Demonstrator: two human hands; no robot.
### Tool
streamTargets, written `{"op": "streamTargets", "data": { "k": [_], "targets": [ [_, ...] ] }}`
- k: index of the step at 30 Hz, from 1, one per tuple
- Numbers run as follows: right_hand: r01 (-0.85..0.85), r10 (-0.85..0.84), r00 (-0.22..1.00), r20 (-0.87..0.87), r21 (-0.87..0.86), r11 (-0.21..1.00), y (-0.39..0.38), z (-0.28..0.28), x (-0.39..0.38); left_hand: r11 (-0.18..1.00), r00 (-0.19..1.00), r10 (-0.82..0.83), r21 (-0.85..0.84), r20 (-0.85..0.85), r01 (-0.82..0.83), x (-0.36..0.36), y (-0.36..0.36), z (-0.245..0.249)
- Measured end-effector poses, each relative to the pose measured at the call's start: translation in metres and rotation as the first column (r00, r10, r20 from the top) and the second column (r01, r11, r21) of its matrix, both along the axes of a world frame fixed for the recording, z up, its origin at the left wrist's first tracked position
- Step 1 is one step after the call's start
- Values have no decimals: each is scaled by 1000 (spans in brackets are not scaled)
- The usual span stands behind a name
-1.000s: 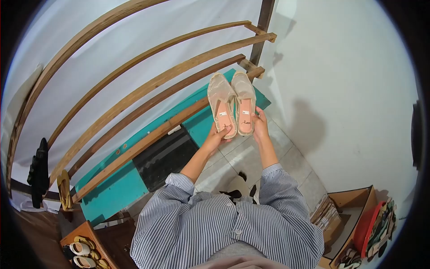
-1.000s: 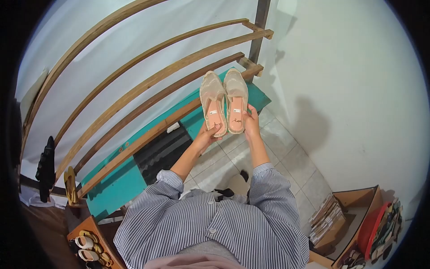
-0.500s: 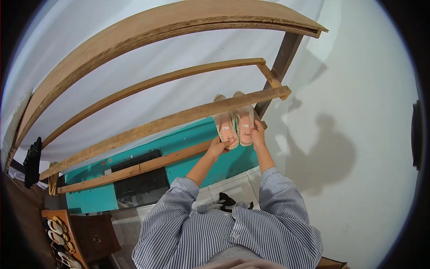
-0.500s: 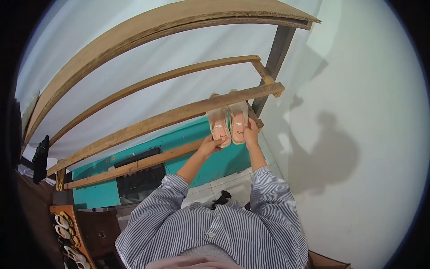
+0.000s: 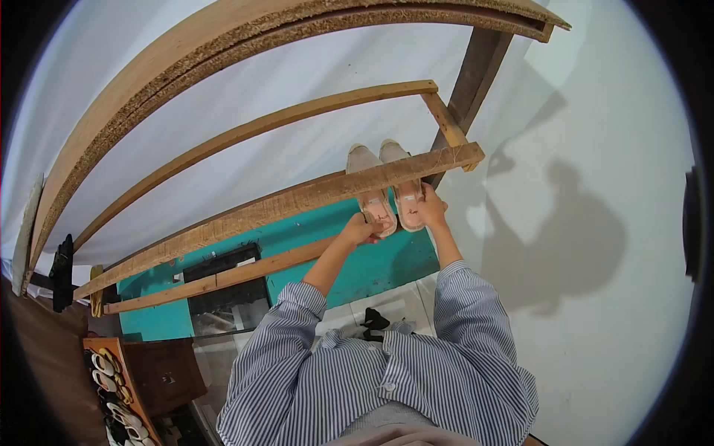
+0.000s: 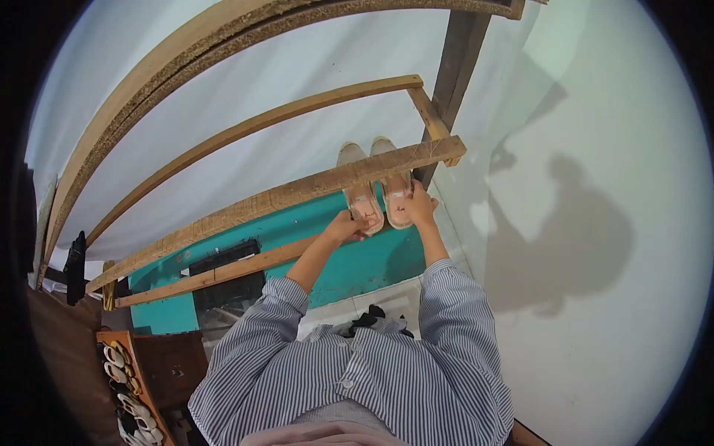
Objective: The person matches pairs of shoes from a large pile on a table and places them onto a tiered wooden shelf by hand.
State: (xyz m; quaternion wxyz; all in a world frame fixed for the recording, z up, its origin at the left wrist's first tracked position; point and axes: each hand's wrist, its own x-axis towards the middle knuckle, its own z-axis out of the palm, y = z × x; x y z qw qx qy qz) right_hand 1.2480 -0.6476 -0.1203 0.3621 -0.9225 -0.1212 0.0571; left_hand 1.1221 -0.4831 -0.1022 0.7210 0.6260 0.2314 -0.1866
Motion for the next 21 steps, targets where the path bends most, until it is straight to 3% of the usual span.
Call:
{"op": "streamTargets", "data": {
  "k": [2, 6, 11, 15, 18, 20, 21],
  "targets": [
    [2, -7, 997, -71, -76, 997, 2, 10, -1, 973, 985, 143, 171, 92, -157, 0, -13, 5],
    [18, -24, 998, -58, -89, 996, 4, 8, -3, 959, 987, 132, 242, 90, -150, -3, -17, 14],
    [47, -46, 999, 10, -64, 997, 6, 8, -3, 897, 981, -171, 427, 87, 118, 0, -6, 15],
    [49, -49, 999, -2, -76, 996, 7, 12, -8, 829, 995, -80, 558, 55, 35, -4, -13, 24],
    [74, -76, 997, -22, -57, 996, 12, 16, -13, 725, 993, -118, 683, -10, 93, -7, -10, 29],
    [254, -250, 923, 293, 25, 967, 23, 17, -28, 705, 984, -174, 694, -28, 144, -16, -1, 33],
    [242, -239, 925, 296, 28, 970, 31, 19, -38, 706, 987, -162, 696, -24, 133, -21, 2, 33]
  ]
}}
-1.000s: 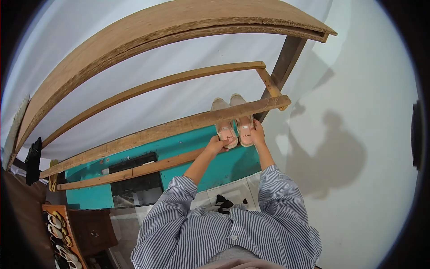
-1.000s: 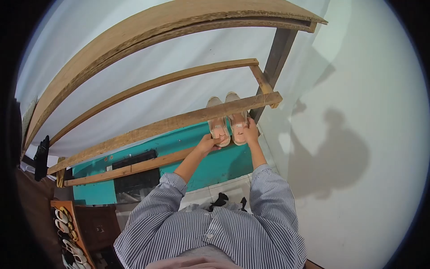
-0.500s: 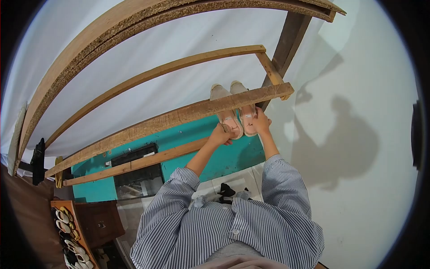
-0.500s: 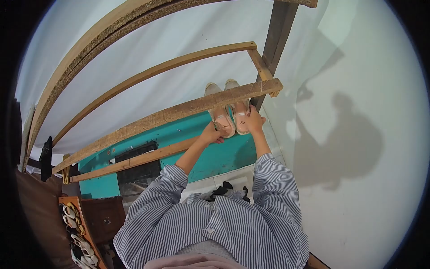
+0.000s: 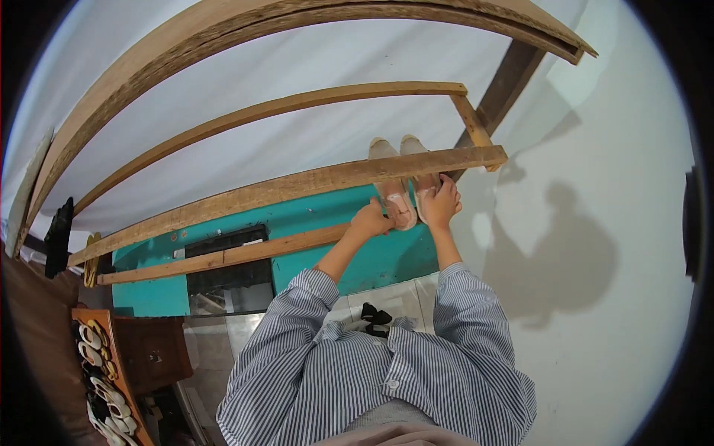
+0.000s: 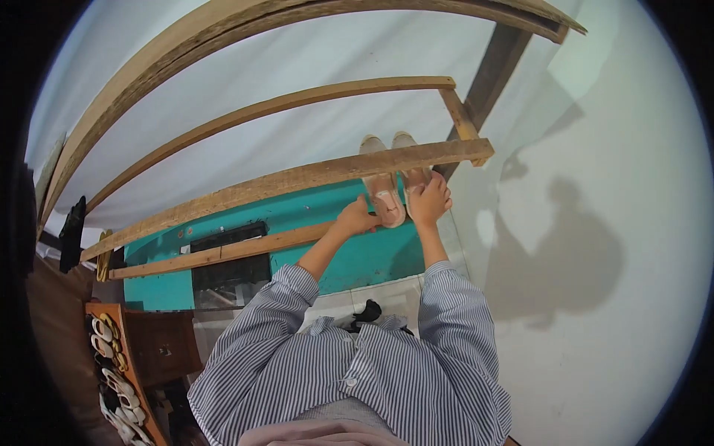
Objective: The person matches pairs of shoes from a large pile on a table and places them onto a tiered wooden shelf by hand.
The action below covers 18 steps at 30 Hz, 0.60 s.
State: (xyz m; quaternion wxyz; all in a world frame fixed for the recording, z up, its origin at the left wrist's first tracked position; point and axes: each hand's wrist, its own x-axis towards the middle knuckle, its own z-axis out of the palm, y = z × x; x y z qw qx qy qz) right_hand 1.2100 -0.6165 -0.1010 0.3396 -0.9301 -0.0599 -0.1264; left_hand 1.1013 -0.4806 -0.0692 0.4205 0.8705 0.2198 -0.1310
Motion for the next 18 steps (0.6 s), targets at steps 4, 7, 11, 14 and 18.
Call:
{"op": "streamTargets", "data": {
  "k": [4, 7, 11, 14, 18],
  "targets": [
    [-248, 219, 869, 444, 9, 969, 54, 17, -62, 985, 963, 152, 41, 224, -165, -39, 21, -14],
    [-534, 481, 790, 380, 42, 844, 110, 26, -126, 929, 864, 352, -19, 359, -370, -108, 55, -11],
    [-802, 753, 585, 301, 77, 592, 198, 29, -234, 727, 611, 627, -80, 484, -682, -233, 117, 3],
    [-943, 904, 331, 271, 51, 330, 264, 35, -336, 492, 362, 718, -66, 594, -868, -351, 155, 6],
    [-992, 957, 1, 291, 121, -36, 323, 40, -493, 220, 87, 798, -154, 596, -963, -508, 172, 4]
  ]
}}
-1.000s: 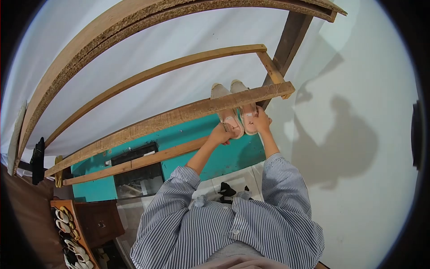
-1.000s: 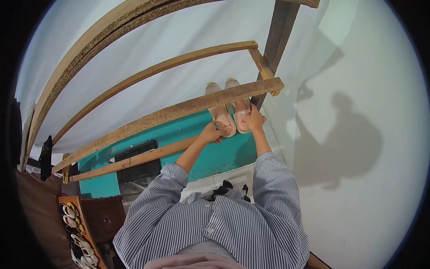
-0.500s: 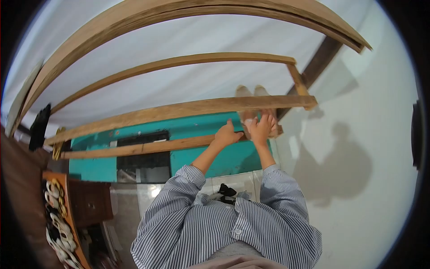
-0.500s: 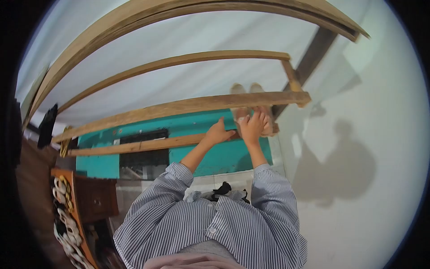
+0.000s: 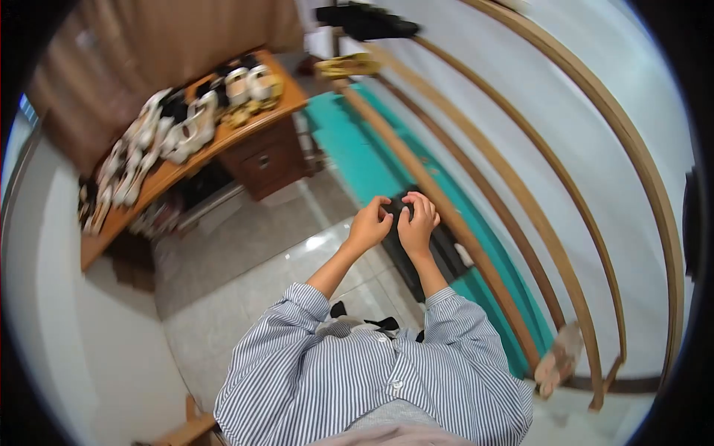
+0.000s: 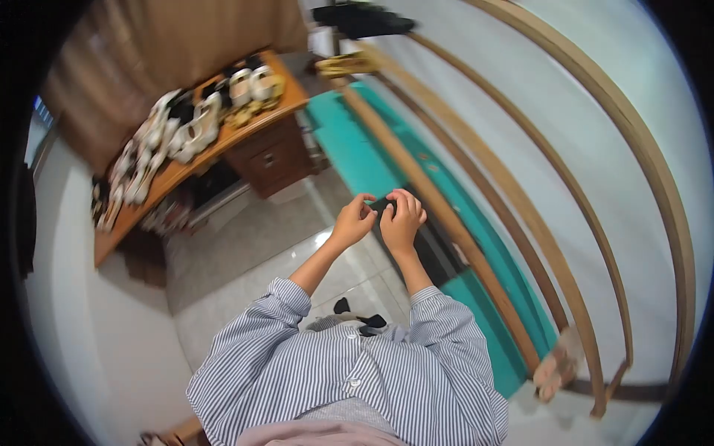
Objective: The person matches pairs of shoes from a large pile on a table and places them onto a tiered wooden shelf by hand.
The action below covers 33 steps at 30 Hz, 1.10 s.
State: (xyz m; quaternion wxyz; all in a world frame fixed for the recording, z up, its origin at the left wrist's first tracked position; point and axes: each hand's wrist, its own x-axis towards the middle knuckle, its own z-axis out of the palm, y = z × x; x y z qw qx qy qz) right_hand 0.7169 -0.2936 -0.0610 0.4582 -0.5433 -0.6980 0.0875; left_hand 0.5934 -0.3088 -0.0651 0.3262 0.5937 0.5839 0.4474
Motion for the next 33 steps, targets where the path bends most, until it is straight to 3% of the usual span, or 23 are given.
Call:
{"op": "streamTargets", "data": {
  "k": [7, 10, 18, 22, 24, 26, 30, 33],
  "targets": [
    [-502, 498, 865, -67, -119, 857, 19, -5, -229, 933, 934, 356, -56, 8, -355, -204, -30, 6],
    [-614, 612, 788, -60, -148, 776, 27, -9, -294, 876, 878, 479, -60, 13, -478, -263, -35, -5],
    [-734, 741, 671, -22, -167, 659, 122, -30, -460, 813, 813, 582, -22, 34, -581, -406, 39, -27],
    [-716, 745, 666, 35, -249, 652, 185, -24, -529, 819, 833, 553, -176, -14, -547, -472, 89, -17],
    [-710, 736, 676, 23, -245, 660, 218, -31, -558, 819, 810, 570, 21, -137, -573, -504, 113, -20],
    [-693, 740, 672, 25, -331, 640, 243, -39, -578, 783, 764, 622, 102, -174, -614, -533, 127, -27],
    [-759, 793, 600, -105, -389, 523, 264, -51, -612, 747, 729, 665, 141, -163, -650, -575, 137, -29],
    [-754, 815, 578, -45, -412, 512, 273, -49, -633, 764, 763, 643, -15, -67, -646, -602, 147, -29]
  ]
}}
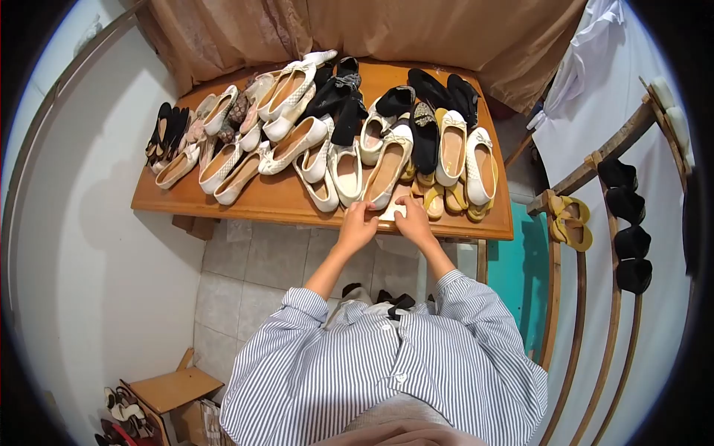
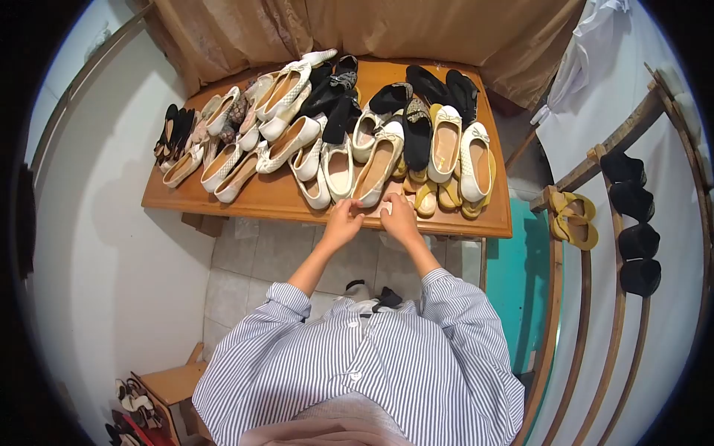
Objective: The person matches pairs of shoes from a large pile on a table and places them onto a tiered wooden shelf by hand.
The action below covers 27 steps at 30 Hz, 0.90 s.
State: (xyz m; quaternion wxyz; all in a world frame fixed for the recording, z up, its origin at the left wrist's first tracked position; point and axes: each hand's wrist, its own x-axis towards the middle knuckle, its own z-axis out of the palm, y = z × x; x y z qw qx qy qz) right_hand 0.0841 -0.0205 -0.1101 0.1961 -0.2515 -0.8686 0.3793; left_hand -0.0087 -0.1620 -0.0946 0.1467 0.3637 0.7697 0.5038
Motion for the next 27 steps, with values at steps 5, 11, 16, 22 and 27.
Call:
{"op": "streamTargets", "data": {
  "k": [5, 11, 16, 22, 27],
  "targets": [
    [52, -54, 998, -36, -41, 998, 19, 7, -24, 953, 898, -119, -303, -424, -17, -31, 25, -14],
    [264, -246, 962, -114, 179, 948, 41, 13, -34, 864, 826, -284, -503, -487, 0, -36, 23, -22],
    [467, -413, 880, -233, 274, 841, 64, 37, -36, 829, 861, -329, -556, -388, 67, -37, 23, -15],
    [547, -579, 816, -1, 325, 771, 106, 45, -24, 801, 867, -353, -592, -353, 85, -37, 28, -12],
    [320, -484, 861, 158, 571, 756, 101, 21, -16, 949, 736, -183, -312, -652, -40, -32, 46, -9]
  ]
}}
